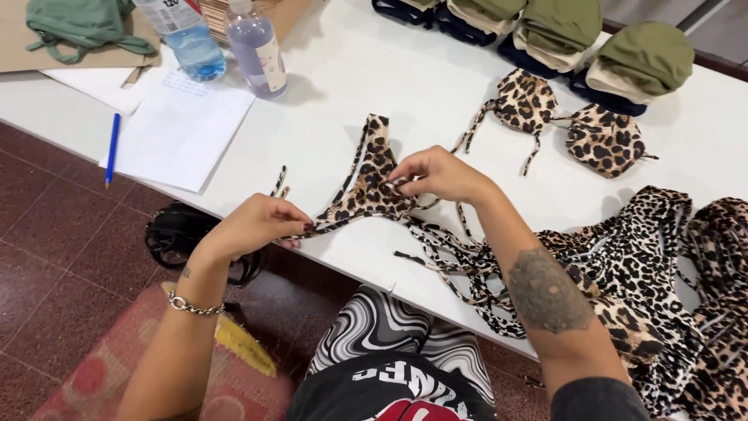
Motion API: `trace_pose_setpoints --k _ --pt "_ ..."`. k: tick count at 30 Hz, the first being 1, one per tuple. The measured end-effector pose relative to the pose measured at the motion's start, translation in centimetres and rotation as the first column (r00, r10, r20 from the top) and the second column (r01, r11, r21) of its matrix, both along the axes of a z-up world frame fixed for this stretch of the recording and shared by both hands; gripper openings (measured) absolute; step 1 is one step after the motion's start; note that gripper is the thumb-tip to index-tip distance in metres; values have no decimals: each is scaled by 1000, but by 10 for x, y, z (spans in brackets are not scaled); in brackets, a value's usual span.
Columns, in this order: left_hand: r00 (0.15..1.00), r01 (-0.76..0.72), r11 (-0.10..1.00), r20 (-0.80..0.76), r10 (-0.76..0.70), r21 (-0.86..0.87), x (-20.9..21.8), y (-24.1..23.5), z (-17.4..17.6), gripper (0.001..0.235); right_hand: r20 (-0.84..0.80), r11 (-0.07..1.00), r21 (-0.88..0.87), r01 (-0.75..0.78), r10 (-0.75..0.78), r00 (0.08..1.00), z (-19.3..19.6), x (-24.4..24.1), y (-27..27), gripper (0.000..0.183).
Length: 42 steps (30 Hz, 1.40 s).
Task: The person folds several leopard-print bikini tops on a white table. They pick up each top, fold it into a compact shape, and place it in a row with the others. The person also handles a leopard-print bikini bottom.
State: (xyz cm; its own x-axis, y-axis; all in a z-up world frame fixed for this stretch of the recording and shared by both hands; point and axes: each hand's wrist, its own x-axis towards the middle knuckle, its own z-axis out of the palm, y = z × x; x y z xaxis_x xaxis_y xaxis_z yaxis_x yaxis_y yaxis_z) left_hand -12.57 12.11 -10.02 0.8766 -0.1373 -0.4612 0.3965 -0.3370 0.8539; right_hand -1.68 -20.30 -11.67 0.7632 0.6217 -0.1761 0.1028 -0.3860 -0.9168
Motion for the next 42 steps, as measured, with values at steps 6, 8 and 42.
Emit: trace_pose_setpoints --k 6,8,42 --pt "986 159 987 57 -159 9 14 -19 19 29 -41 991 -118 -63 59 997 -30 29 36 31" --pt "970 198 980 141 -200 28 25 -34 27 29 -19 989 -146 -33 31 999 -46 37 40 31" --pt "942 323 943 117 -313 -83 108 -63 -73 55 291 820 -545 175 -11 957 -18 -6 45 18"
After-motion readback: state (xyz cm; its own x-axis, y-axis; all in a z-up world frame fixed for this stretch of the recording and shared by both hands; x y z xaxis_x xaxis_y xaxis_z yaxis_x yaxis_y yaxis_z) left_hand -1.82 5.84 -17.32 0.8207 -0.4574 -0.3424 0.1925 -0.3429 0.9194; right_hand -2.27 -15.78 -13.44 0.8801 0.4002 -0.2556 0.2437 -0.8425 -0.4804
